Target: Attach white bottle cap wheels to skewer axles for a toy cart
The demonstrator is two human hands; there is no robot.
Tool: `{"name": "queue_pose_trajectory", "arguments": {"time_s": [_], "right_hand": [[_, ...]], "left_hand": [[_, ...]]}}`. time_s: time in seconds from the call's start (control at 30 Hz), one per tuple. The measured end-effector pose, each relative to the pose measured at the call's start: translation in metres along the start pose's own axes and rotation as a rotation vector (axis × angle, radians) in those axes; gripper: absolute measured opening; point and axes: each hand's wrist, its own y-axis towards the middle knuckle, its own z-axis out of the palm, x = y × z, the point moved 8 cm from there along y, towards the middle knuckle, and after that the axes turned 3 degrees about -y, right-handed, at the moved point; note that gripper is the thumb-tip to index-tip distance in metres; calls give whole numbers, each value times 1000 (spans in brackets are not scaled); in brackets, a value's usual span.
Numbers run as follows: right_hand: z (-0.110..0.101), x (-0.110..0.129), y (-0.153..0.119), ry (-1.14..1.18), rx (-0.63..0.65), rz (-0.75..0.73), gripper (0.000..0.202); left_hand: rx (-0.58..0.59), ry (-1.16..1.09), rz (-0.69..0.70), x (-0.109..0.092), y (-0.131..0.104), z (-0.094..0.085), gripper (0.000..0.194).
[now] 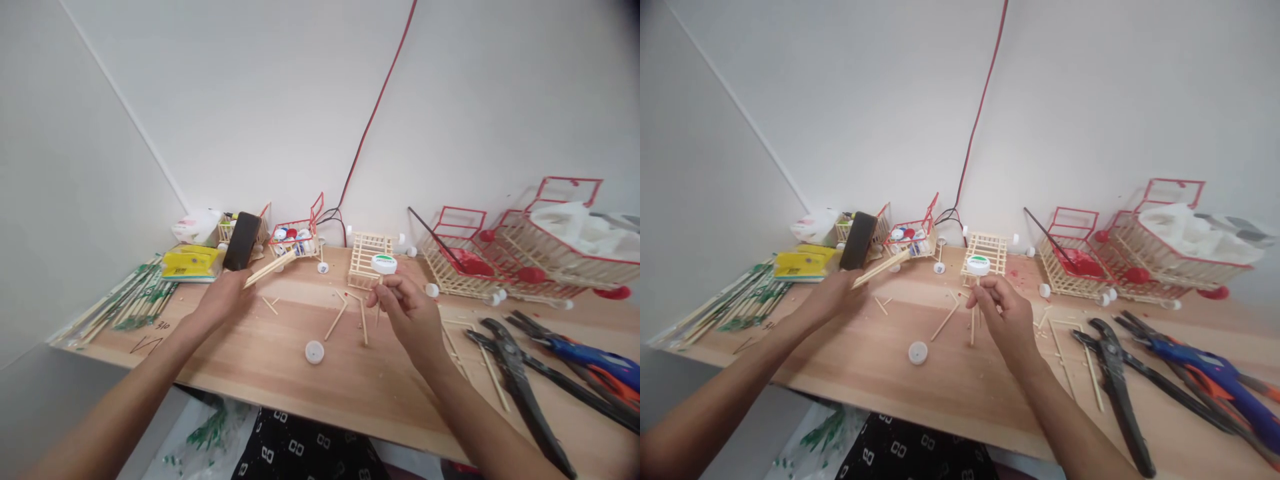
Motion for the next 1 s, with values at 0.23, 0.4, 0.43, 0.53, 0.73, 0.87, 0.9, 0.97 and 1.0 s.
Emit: {"name": "queue_pose_trajectory", "arguments": {"time_s": [0.23, 0.4, 0.43, 0.53, 0.73, 0.87, 0.9, 0.97, 1.0], "right_hand": [[-1, 0, 1, -8, -5, 0, 19], [-1, 0, 0, -23, -7, 2, 19], [-1, 0, 0, -18, -8, 1, 19], [0, -1, -1, -1, -4, 4, 19], [0, -2, 0, -7, -4, 5, 19], [3, -1, 0, -2, 1, -12, 17], [5, -1, 0, 2, 9, -10, 17], [9, -2, 0, 12, 32, 0, 17], [10, -2, 0, 14, 36, 0, 17]], "left_hand": [[97, -48, 64, 2, 2, 17, 25], [47, -68, 146, 2, 4, 21, 31], [23, -73, 150, 2, 4, 22, 32], [-58, -119, 174, 4, 1, 19, 35], [-130, -240, 199, 4, -9, 11, 47], [-311, -320, 181, -3, -14, -10, 35], [-361, -343, 174, -8, -14, -17, 32], [-438, -435, 148, -20, -12, -29, 27], [-461, -506, 129, -28, -10, -34, 24]]}}
